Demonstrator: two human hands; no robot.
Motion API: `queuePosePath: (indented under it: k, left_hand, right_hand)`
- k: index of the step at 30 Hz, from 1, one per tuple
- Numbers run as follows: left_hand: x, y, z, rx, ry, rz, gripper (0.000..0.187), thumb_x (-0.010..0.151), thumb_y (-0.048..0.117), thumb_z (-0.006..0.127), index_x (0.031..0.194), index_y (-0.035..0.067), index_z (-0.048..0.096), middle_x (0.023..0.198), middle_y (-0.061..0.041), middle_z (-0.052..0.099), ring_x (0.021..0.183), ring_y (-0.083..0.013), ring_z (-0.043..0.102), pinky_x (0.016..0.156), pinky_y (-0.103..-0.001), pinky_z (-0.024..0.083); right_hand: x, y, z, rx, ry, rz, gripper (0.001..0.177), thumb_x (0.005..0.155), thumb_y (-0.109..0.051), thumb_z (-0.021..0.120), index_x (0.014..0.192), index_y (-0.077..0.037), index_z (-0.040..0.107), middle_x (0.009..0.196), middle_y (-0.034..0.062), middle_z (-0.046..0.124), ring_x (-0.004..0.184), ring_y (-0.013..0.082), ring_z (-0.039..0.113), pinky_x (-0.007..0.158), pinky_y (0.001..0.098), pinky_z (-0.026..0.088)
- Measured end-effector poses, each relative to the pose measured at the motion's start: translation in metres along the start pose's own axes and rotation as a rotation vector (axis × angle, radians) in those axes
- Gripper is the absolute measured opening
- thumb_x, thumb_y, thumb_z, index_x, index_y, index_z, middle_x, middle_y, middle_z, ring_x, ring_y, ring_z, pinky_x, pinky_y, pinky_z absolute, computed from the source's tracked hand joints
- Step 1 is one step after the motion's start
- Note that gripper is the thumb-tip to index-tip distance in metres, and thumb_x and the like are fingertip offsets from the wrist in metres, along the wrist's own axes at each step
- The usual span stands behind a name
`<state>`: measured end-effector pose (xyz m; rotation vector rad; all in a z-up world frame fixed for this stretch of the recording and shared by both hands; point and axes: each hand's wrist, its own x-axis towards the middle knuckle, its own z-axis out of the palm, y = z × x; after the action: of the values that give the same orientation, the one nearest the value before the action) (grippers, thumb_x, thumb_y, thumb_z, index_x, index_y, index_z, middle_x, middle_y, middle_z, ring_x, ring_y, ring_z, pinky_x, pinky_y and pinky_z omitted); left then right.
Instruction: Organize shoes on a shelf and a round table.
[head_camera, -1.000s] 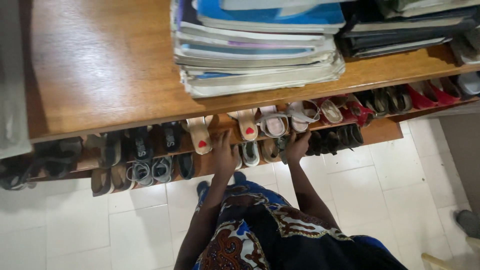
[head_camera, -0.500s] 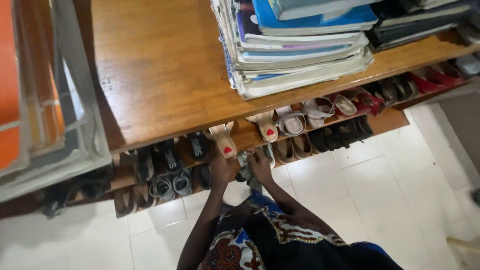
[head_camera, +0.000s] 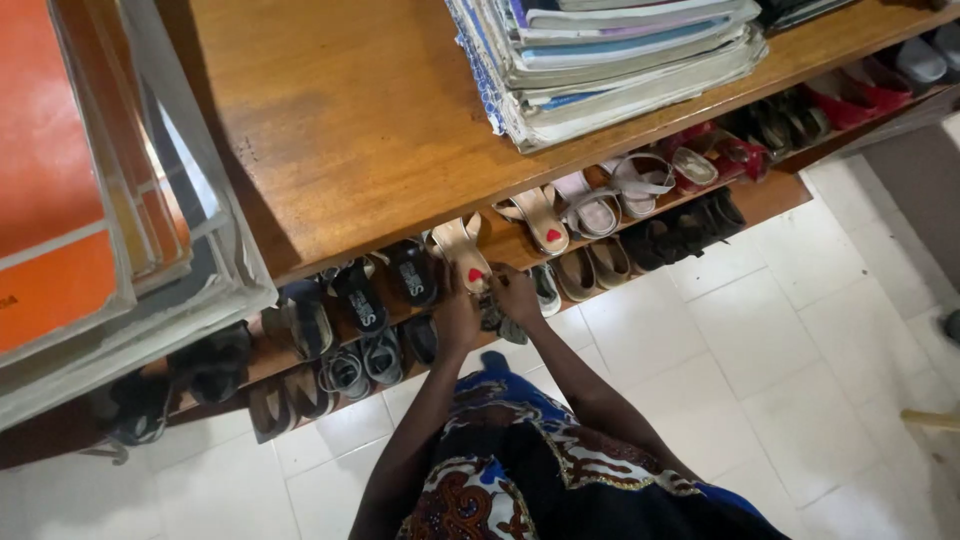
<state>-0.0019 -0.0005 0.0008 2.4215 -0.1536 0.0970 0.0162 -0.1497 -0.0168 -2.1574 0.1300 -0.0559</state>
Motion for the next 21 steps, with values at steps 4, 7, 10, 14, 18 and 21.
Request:
queuePosePath:
  k: [4, 7, 10, 14, 18, 21]
  left_hand:
    - [0.005, 0.028, -0.029, -0.017, -0.179, -0.201, 0.08, 0.094, 0.011, 0.066, 0.159, 0.004, 0.02, 0.169, -0.019, 0.021, 0.137, -0.0393, 0.051, 0.096, -0.045, 0.055]
    - [0.006, 0.026, -0.023, -0.001, -0.085, -0.073, 0.082, 0.09, 0.006, 0.069, 0.157, 0.0, 0.022, 0.165, -0.024, 0.022, 0.146, -0.0457, 0.035, 0.11, -0.048, 0.043]
    - [0.012, 0.02, -0.003, -0.045, -0.175, -0.158, 0.083, 0.09, 0.006, 0.068, 0.158, 0.002, 0.021, 0.167, -0.019, 0.023, 0.147, -0.0408, 0.035, 0.114, -0.047, 0.04]
    - [0.014, -0.003, 0.038, -0.088, -0.056, -0.051, 0.087, 0.086, -0.005, 0.069, 0.159, -0.001, 0.022, 0.165, -0.025, 0.023, 0.147, -0.0441, 0.037, 0.117, -0.048, 0.039]
    - [0.02, 0.001, 0.049, -0.238, -0.056, -0.123, 0.085, 0.088, -0.006, 0.066, 0.16, -0.001, 0.02, 0.168, -0.025, 0.018, 0.144, -0.0435, 0.04, 0.112, -0.045, 0.043]
    - [0.02, 0.011, 0.041, -0.225, -0.047, -0.095, 0.084, 0.089, -0.007, 0.064, 0.16, -0.002, 0.019, 0.168, -0.027, 0.015, 0.144, -0.0446, 0.04, 0.11, -0.045, 0.044]
  right_hand:
    - [0.0, -0.014, -0.011, -0.018, 0.022, -0.025, 0.035, 0.097, -0.03, 0.069, 0.118, -0.003, 0.073, 0.095, 0.0203, 0.076, 0.089, 0.0332, 0.075, 0.076, 0.0406, 0.057]
    - [0.001, -0.015, -0.016, 0.069, -0.062, 0.145, 0.038, 0.095, -0.03, 0.068, 0.123, -0.005, 0.068, 0.094, 0.0182, 0.077, 0.082, 0.0307, 0.077, 0.074, 0.0394, 0.057]
    - [0.004, 0.0, -0.016, 0.069, -0.051, 0.119, 0.036, 0.097, -0.03, 0.068, 0.121, -0.004, 0.071, 0.094, 0.0183, 0.077, 0.086, 0.0294, 0.077, 0.076, 0.0389, 0.057]
    - [0.004, -0.001, -0.024, 0.057, -0.003, 0.043, 0.039, 0.096, -0.03, 0.069, 0.124, -0.004, 0.07, 0.098, 0.0188, 0.076, 0.091, 0.0296, 0.076, 0.078, 0.0382, 0.056]
    - [0.007, -0.006, -0.034, 0.055, -0.016, 0.049, 0.04, 0.096, -0.031, 0.07, 0.124, -0.002, 0.068, 0.101, 0.0186, 0.076, 0.094, 0.0302, 0.075, 0.08, 0.0381, 0.055]
    - [0.012, -0.005, -0.038, 0.093, -0.043, 0.037, 0.042, 0.096, -0.032, 0.068, 0.126, -0.003, 0.068, 0.1, 0.0179, 0.077, 0.093, 0.0277, 0.075, 0.081, 0.0368, 0.055]
